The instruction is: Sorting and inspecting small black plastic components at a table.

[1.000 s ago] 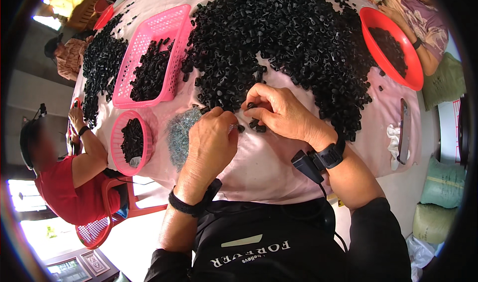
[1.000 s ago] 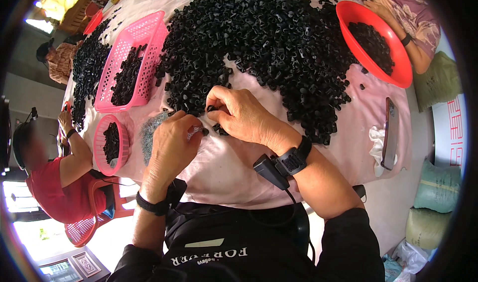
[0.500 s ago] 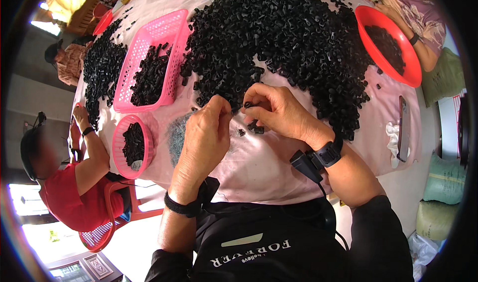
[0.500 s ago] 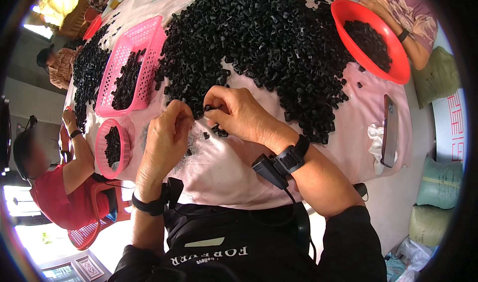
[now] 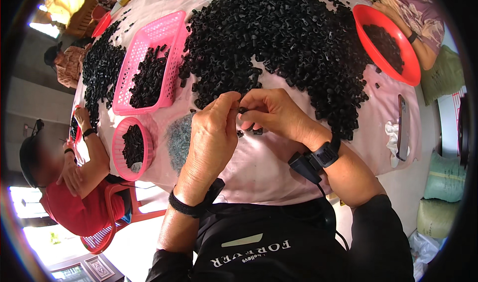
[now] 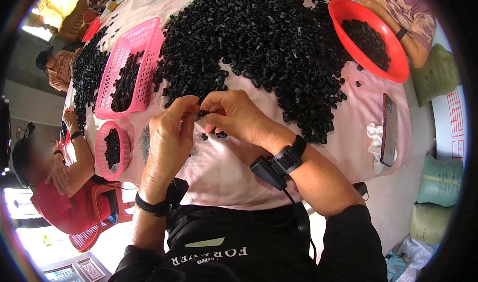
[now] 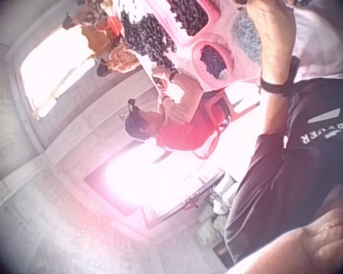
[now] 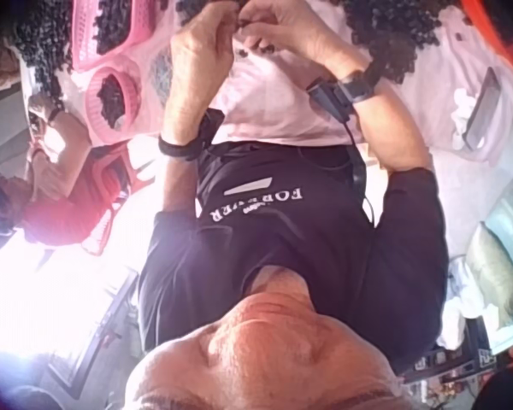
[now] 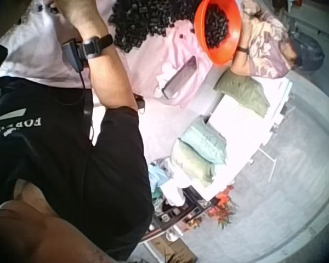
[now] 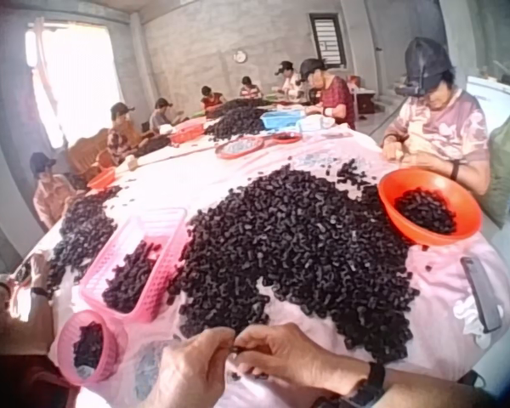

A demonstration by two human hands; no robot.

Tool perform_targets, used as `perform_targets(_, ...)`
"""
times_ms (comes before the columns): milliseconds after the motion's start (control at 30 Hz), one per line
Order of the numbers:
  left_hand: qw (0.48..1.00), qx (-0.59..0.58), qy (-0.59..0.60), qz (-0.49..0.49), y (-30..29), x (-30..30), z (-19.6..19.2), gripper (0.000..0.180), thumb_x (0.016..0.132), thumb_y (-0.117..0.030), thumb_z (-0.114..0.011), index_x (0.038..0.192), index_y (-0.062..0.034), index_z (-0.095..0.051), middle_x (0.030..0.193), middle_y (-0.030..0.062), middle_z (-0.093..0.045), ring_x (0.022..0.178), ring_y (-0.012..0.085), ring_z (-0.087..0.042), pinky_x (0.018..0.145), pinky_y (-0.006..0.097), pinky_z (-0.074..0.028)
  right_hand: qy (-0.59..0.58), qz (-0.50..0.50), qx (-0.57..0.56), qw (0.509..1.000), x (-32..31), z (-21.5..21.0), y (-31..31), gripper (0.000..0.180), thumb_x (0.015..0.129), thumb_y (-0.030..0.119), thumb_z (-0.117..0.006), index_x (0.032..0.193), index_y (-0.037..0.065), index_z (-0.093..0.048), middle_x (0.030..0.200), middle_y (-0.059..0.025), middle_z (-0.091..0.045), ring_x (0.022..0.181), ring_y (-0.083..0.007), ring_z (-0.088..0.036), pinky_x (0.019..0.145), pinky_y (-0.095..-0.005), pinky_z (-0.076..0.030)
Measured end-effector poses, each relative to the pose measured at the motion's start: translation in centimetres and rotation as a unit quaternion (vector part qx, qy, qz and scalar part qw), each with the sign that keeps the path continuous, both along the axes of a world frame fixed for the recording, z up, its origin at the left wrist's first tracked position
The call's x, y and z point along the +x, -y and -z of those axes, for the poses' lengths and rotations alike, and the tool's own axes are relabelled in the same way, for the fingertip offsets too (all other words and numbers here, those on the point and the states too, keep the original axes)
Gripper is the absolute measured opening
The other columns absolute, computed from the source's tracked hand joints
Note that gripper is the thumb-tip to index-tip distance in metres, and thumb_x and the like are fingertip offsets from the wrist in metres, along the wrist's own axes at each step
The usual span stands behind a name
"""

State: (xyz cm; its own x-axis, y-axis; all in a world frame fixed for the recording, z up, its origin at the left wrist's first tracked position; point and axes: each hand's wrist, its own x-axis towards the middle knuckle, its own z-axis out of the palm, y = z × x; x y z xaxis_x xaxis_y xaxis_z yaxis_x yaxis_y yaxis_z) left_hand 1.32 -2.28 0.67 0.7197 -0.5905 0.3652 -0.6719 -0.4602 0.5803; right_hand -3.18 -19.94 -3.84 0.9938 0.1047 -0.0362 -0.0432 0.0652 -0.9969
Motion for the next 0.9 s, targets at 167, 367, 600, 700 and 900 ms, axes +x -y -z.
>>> perform_targets(167, 1.0, -0.016, -0.01, -0.007, -0.3, 0.2, 0.3, 0.02, 0.093, 0.005, -0.065, 0.111, -0.0014, -0.068, 0.091, 0.017, -0.076, 0.086, 0.0305, -0.077, 0.075, 0.037, -0.058, -0.023, 0.012, 0.032, 0.999, -0.1, -0.2, 0.0, 0.015, 0.093, 0.01, -0.073, 0.103, -0.001, -0.069, 0.086, -0.0054, -0.075, 0.073, -0.0073, -0.066, 0.066, -0.0234, -0.053)
perform_targets(367, 0.996, 0.053, -0.075, -0.001, -2.3, 0.0, 1.3, 0.019, 0.092, 0.007, -0.061, 0.108, 0.0001, -0.067, 0.089, 0.0187, -0.075, 0.086, 0.0326, -0.076, 0.074, 0.038, -0.058, 0.015, 0.025, -0.014, 0.999, 0.3, 0.1, -0.3, 0.013, 0.095, 0.006, -0.071, 0.105, -0.003, -0.068, 0.09, -0.0075, -0.076, 0.075, -0.009, -0.07, 0.065, -0.0235, -0.055)
perform_targets(600, 0.989, 0.127, -0.072, 0.029, -3.2, 0.0, 0.9, 0.018, 0.087, 0.007, -0.064, 0.103, -0.0003, -0.068, 0.088, 0.0178, -0.073, 0.082, 0.0341, -0.074, 0.072, 0.039, -0.057, -0.003, 0.052, -0.038, 0.998, 0.1, 0.0, -0.1, 0.015, 0.096, 0.005, -0.07, 0.11, 0.0, -0.067, 0.092, -0.0071, -0.076, 0.077, -0.0099, -0.072, 0.06, -0.0232, -0.055)
perform_targets(700, 0.991, 0.103, -0.065, 0.054, -2.9, -0.2, 1.2, 0.019, 0.083, 0.007, -0.068, 0.101, 0.0002, -0.069, 0.089, 0.0163, -0.071, 0.083, 0.0336, -0.073, 0.072, 0.039, -0.057, 0.02, 0.052, -0.024, 0.998, 0.3, 0.6, 0.0, 0.015, 0.096, 0.005, -0.07, 0.11, 0.0, -0.067, 0.09, -0.0062, -0.075, 0.076, -0.0096, -0.072, 0.059, -0.0227, -0.054)
perform_targets(900, 0.986, 0.133, -0.066, 0.072, -2.4, -1.0, 1.7, 0.022, 0.079, 0.006, -0.074, 0.1, 0.001, -0.069, 0.091, 0.015, -0.067, 0.086, 0.0325, -0.071, 0.072, 0.041, -0.057, 0.031, 0.053, -0.023, 0.998, 0.5, 0.8, 0.0, 0.014, 0.096, 0.005, -0.07, 0.109, 0.0, -0.067, 0.089, -0.0057, -0.075, 0.076, -0.009, -0.072, 0.058, -0.0224, -0.053)
